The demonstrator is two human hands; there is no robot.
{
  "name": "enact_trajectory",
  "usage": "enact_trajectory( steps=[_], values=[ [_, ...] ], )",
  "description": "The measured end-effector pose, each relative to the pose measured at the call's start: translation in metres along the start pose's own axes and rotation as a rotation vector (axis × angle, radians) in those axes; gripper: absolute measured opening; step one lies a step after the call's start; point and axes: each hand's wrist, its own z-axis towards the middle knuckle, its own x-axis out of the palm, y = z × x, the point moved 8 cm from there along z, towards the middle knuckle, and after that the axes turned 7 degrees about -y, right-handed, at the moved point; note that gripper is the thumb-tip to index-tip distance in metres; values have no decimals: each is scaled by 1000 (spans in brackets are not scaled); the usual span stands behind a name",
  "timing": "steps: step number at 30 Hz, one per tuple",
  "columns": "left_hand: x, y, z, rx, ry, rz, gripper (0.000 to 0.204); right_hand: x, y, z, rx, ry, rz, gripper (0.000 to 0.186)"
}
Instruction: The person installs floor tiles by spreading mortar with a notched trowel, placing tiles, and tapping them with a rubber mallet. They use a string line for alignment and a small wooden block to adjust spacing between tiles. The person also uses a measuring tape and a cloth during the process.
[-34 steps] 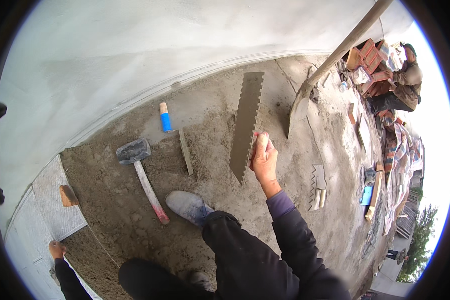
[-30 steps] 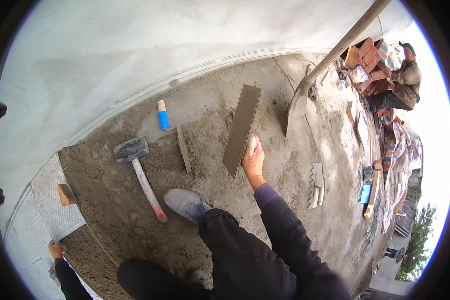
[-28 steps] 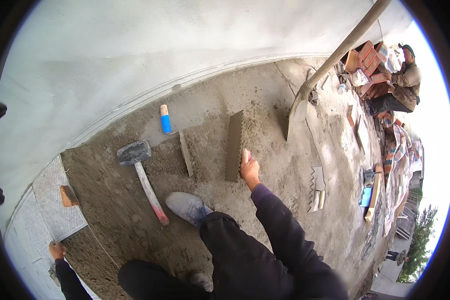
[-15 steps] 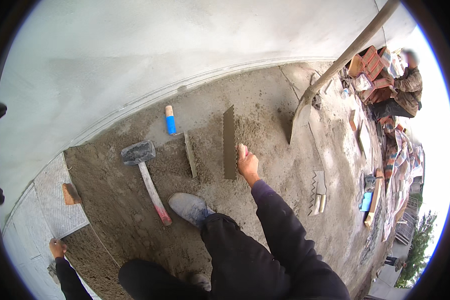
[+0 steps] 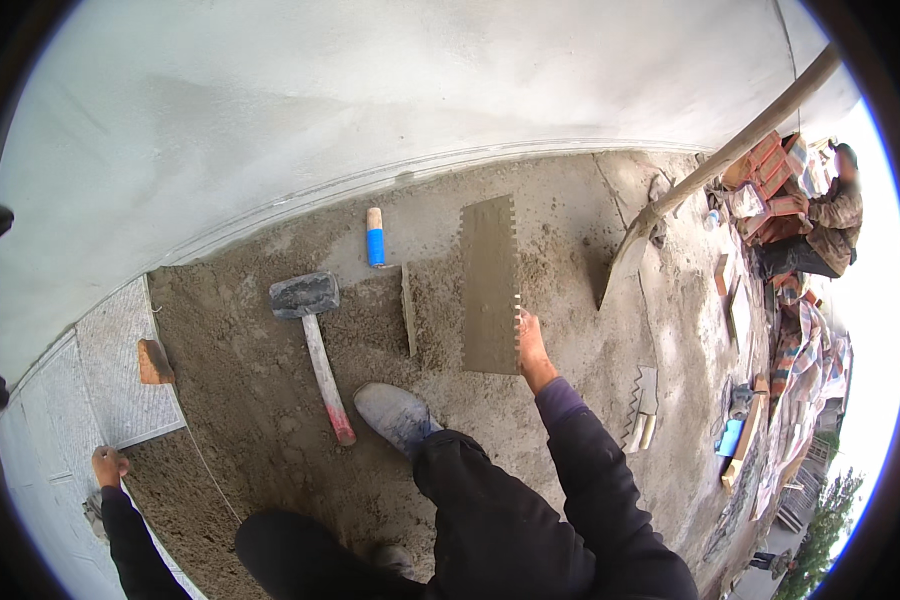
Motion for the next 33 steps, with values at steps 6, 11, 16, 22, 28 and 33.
enact_trajectory(
  steps=[6, 11, 16, 22, 28, 33],
  values=[
    [7, -5, -12, -6, -24, -3, 16, 18, -4, -26, 180, -27, 155, 76],
    [7, -19, -30, 17, -122, 5, 12, 31, 42, -102, 581, 219, 598, 72],
    [7, -40, -46, 141, -171, 47, 18, 77, 163, -156, -144, 480, 9, 58],
    [10, -51, -48, 234, -181, 70, 17, 197, 147, -223, -21, 690, -100, 51],
    [12, -52, -46, 240, -197, 102, 17, 185, 120, -173, -87, 417, -63, 48],
    [13, -54, -51, 162, -289, 234, 16, 159, 173, -192, -107, 357, 167, 43]
  ],
)
